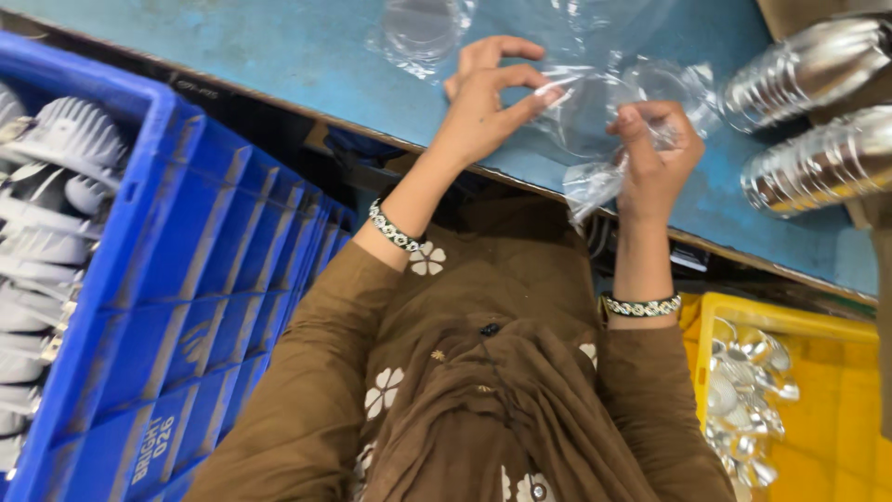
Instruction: The person places small white plastic components into clear plastic bags and arranges them on a blue workbench. The person also handles stacks of silver metallic cones and places them into bags. The person works at a table with blue and yellow crates nearby.
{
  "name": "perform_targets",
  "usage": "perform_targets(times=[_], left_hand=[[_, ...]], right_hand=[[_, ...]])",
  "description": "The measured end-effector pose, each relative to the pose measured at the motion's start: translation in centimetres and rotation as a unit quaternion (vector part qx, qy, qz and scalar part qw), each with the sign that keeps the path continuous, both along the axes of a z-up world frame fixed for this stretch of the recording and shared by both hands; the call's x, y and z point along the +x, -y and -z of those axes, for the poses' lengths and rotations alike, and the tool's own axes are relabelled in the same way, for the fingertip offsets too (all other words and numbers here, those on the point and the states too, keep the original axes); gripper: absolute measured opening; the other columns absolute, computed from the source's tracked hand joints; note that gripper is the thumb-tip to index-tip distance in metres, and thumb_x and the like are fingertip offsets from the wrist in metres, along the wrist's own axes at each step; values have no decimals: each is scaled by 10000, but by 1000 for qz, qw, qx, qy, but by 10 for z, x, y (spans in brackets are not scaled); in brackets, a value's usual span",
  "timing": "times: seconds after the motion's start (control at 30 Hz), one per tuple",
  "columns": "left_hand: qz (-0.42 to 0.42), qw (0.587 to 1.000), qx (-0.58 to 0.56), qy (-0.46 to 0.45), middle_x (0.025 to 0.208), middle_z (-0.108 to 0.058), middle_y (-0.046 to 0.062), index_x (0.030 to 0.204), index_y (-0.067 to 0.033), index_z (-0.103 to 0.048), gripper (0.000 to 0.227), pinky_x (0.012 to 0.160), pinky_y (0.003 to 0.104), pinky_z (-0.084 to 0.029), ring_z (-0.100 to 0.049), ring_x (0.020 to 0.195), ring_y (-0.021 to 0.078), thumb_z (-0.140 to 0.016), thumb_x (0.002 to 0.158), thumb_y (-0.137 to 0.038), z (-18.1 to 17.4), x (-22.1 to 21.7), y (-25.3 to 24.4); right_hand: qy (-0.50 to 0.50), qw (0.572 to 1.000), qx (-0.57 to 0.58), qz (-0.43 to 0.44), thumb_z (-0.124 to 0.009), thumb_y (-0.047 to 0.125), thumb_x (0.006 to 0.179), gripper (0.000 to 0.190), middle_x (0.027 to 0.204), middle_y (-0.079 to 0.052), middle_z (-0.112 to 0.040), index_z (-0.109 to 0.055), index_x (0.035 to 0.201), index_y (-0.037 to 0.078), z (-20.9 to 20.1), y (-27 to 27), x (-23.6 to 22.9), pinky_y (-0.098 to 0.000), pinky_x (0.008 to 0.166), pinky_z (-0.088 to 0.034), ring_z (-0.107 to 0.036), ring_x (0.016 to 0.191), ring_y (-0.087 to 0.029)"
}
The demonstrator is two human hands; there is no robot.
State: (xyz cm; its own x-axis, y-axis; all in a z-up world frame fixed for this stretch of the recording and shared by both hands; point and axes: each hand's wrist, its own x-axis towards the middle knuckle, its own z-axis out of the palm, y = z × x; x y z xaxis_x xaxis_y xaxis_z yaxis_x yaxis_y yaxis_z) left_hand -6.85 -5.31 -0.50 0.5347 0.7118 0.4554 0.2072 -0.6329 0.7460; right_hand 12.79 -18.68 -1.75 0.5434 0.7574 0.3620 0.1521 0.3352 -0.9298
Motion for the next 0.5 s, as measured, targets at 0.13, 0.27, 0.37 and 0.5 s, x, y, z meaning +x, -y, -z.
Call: perform_targets(times=[0.13,0.27,0.37,0.5], left_hand=[[31,999,-35,17,1330,-609,-48,927,-218,-813,206,1136,470,-258,-397,1356,263,-791,896,-420,-3,-3,0],[2,999,-28,-26,1262,-622,-47,876,-191,-787,213,1088,472,-283,-417,1321,258,-807,851,-402,-2,-4,-1],[15,998,-59,11,1240,-631,-35,913,-189,-793,170,1121,442,-325,-444,1293,244,-806,879,-355,2,-15,-14],[29,993,-25,111,1139,-679,43,967,-115,-800,124,1063,362,-481,-616,1174,202,-779,933,-233,10,-48,-58]], right_hand=[[31,999,21,-9,-841,242,1037,286,932,-82,-721,-689,1044,-1,5,-2,2,-253,761,-496,-668,837,-124],[30,999,18,-26,-850,233,1044,301,908,-85,-709,-657,1018,3,11,0,6,-228,665,-443,-598,729,-101],[-57,996,40,-49,-831,247,996,300,834,-60,-663,-616,978,38,11,1,6,-253,611,-441,-585,685,-116],[-113,991,60,-26,-783,149,1026,229,816,-61,-617,-593,958,42,13,0,10,-246,537,-410,-523,627,-115]])
